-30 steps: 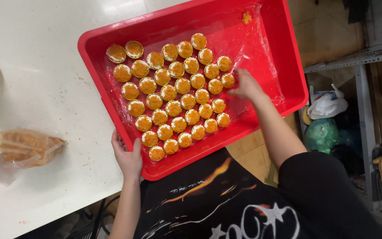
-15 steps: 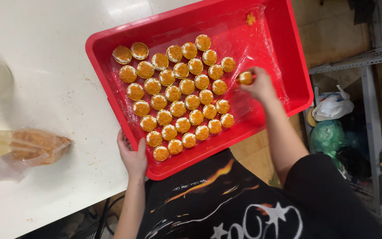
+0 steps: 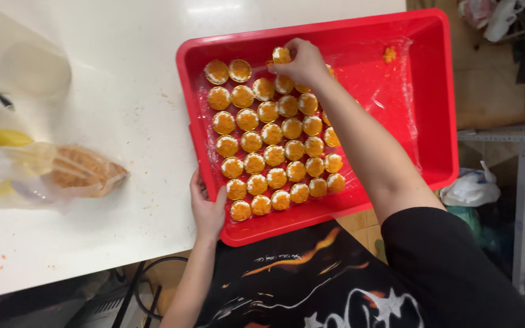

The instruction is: The person arranges small round pastries in a red tray lined with plastic wrap. They place each pastry by hand into neat rows, then gather small crumbs from the tray and form them into a ball.

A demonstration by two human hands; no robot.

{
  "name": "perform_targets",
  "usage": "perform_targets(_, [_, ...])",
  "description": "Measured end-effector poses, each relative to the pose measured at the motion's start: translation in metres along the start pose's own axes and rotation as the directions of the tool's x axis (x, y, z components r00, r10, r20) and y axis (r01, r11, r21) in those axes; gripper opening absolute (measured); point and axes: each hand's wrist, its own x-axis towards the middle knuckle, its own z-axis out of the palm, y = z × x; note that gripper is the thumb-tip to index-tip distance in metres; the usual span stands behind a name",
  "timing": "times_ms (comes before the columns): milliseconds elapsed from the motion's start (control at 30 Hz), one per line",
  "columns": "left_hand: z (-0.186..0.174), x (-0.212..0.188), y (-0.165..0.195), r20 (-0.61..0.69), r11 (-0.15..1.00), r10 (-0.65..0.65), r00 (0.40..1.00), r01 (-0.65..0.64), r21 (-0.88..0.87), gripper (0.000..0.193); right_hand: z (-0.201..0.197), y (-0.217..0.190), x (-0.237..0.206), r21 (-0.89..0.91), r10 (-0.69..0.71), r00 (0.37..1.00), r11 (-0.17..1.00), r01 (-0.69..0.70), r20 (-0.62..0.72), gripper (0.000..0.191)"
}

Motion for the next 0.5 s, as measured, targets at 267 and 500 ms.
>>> perform_targets(267, [0.003,-0.001,-0.002,0.012,0.999,0.039,0.999,-0.039,0.006,0.073,0.025,-0.027,0.005,-0.374,0.107,0.994,0.922,-0.103,-0.011,0.066])
perform_targets(500, [0.004,-0.003,0.004,0.009,1.0,-0.024,1.0,0.024,0.003,0.073,0.026,-0.038,0.006,-0.44,0.132,0.991,0.891,-0.11,0.021,0.066])
